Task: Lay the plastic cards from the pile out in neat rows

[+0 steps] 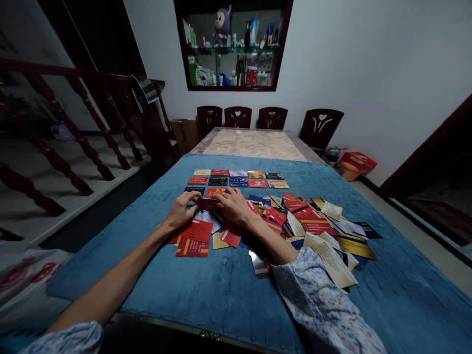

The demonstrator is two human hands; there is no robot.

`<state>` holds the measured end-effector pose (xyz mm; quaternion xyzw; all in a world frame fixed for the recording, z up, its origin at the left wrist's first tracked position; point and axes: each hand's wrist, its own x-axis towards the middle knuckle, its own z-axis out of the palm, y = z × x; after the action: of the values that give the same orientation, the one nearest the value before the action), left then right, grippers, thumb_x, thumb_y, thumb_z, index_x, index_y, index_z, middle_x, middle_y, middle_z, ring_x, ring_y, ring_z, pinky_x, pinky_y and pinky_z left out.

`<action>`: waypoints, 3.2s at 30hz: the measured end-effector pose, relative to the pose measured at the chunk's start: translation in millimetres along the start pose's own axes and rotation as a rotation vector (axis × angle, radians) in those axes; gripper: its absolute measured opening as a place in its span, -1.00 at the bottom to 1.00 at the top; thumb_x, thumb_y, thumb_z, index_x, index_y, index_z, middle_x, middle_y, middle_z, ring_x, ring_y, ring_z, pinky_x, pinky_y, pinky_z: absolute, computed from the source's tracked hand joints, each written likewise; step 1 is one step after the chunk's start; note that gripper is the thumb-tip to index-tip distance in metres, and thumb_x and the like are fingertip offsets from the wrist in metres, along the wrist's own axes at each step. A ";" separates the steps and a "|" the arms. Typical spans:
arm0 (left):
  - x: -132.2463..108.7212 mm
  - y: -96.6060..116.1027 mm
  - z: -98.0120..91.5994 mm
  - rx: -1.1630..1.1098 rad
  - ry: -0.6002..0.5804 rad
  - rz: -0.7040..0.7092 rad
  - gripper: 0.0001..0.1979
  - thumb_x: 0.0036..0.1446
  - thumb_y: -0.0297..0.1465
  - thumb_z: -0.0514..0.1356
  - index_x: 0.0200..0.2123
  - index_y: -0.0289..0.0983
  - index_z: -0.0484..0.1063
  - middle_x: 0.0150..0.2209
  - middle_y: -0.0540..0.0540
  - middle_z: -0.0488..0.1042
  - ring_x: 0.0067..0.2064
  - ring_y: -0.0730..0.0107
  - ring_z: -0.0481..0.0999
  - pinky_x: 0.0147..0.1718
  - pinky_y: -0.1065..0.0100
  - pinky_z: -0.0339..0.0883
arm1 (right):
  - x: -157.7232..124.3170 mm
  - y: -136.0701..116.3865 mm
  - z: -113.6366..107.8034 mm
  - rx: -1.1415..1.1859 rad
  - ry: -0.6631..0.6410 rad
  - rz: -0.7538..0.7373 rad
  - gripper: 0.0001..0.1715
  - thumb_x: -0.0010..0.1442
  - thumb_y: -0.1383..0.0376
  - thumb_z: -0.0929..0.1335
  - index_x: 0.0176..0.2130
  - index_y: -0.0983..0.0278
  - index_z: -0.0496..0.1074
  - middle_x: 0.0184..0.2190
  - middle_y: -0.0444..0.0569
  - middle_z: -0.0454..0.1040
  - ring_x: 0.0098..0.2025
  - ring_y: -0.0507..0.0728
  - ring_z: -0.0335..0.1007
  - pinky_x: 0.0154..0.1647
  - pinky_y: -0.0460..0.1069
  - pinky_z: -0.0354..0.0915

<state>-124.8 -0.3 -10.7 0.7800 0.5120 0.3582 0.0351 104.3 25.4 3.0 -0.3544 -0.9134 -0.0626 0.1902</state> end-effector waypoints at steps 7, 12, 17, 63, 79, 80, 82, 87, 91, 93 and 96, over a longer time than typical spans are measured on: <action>-2.9 -1.0 4.9 0.030 -0.047 -0.022 -0.69 0.07 -0.56 0.17 -0.09 -0.21 0.41 -0.26 -0.06 0.49 -0.14 0.21 0.49 -0.04 0.20 0.34 | -3.0 -5.6 -1.6 -0.054 -0.015 0.023 -0.58 0.29 0.29 0.32 0.14 0.22 0.39 -0.02 0.10 0.53 0.01 0.27 0.25 -0.03 0.10 0.08; -2.9 -2.3 5.9 0.061 -0.086 -0.035 -0.63 0.07 -0.54 0.19 -0.03 -0.20 0.37 -0.28 -0.05 0.47 -0.17 0.20 0.48 -0.05 0.18 0.34 | -4.5 -7.8 -0.7 -0.075 -0.041 0.058 -0.49 0.31 0.20 0.33 0.22 0.17 0.33 -0.01 0.11 0.50 0.01 0.28 0.27 -0.06 0.11 0.07; -1.9 -4.2 7.2 0.079 -0.095 -0.042 -0.63 0.08 -0.52 0.18 -0.02 -0.20 0.35 -0.30 -0.04 0.45 -0.19 0.21 0.46 -0.05 0.17 0.33 | -2.8 -9.8 -1.6 -0.070 -0.071 0.122 -0.50 0.32 0.23 0.33 0.23 0.11 0.33 -0.01 0.10 0.49 -0.02 0.26 0.29 -0.08 0.09 0.07; 44.7 10.9 -12.9 0.276 -0.383 0.029 -0.51 0.07 -0.42 0.24 0.11 -0.21 0.38 0.15 -0.23 0.35 0.17 -0.05 0.29 0.04 -0.03 0.27 | 18.6 9.4 -34.9 -0.130 -0.284 0.164 -0.48 0.25 0.05 0.35 0.12 0.23 0.40 0.08 0.19 0.37 0.11 0.33 0.19 -0.04 0.14 0.23; 95.0 -2.3 -5.4 0.366 -0.381 0.032 -0.55 0.14 -0.37 0.15 0.12 -0.24 0.37 0.13 -0.26 0.34 0.18 -0.07 0.25 0.05 -0.06 0.26 | 57.7 52.2 -40.2 -0.172 -0.340 0.133 -0.49 0.28 0.04 0.31 0.12 0.24 0.39 0.12 0.23 0.35 0.13 0.35 0.18 0.00 0.17 0.24; 98.4 -3.9 -4.2 0.371 -0.379 0.029 -0.56 0.14 -0.37 0.15 0.12 -0.23 0.37 0.13 -0.26 0.34 0.18 -0.07 0.25 0.05 -0.06 0.27 | 60.5 54.5 -39.7 -0.173 -0.341 0.137 -0.51 0.29 0.05 0.31 0.11 0.24 0.39 0.12 0.22 0.35 0.12 0.34 0.18 -0.01 0.16 0.25; 104.6 -7.3 -1.2 0.377 -0.374 0.026 -0.56 0.14 -0.37 0.14 0.11 -0.21 0.38 0.13 -0.24 0.35 0.17 -0.06 0.26 0.05 -0.05 0.26 | 65.8 58.8 -38.2 -0.174 -0.345 0.148 -0.54 0.28 0.07 0.32 0.09 0.23 0.40 0.11 0.21 0.35 0.12 0.32 0.18 -0.04 0.13 0.26; 118.1 -18.3 6.9 0.384 -0.374 0.015 -0.53 0.12 -0.36 0.18 0.14 -0.22 0.36 0.13 -0.24 0.35 0.16 -0.04 0.26 0.07 -0.06 0.24 | 78.3 69.4 -31.7 -0.174 -0.358 0.168 -0.50 0.27 0.10 0.34 0.13 0.24 0.38 0.12 0.21 0.34 0.14 0.34 0.17 -0.04 0.14 0.27; 131.6 -26.6 10.9 0.400 -0.393 -0.012 -0.53 0.13 -0.35 0.18 0.13 -0.20 0.38 0.12 -0.24 0.35 0.16 -0.06 0.26 0.06 -0.08 0.25 | 90.5 79.7 -24.6 -0.163 -0.361 0.169 -0.53 0.27 0.11 0.34 0.11 0.24 0.40 0.12 0.20 0.34 0.14 0.34 0.19 -0.04 0.13 0.28; 139.9 -29.7 11.6 0.414 -0.399 -0.019 -0.55 0.12 -0.37 0.17 0.11 -0.20 0.39 0.11 -0.24 0.35 0.17 -0.06 0.26 0.05 -0.09 0.26 | 97.5 85.6 -21.2 -0.157 -0.352 0.172 -0.55 0.27 0.11 0.34 0.09 0.24 0.43 0.11 0.20 0.35 0.13 0.34 0.19 -0.05 0.13 0.28; 152.2 -32.8 12.0 0.429 -0.408 -0.022 -0.58 0.13 -0.33 0.16 0.09 -0.20 0.41 0.11 -0.25 0.35 0.17 -0.06 0.24 0.04 -0.09 0.26 | 108.3 94.4 -17.6 -0.152 -0.334 0.191 -0.55 0.25 0.13 0.35 0.08 0.24 0.44 0.14 0.21 0.33 0.16 0.37 0.16 -0.06 0.15 0.28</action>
<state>-109.7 144.3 46.2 0.8198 0.5669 0.0771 -0.0244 99.7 158.5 59.7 -0.4581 -0.8872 -0.0534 0.0136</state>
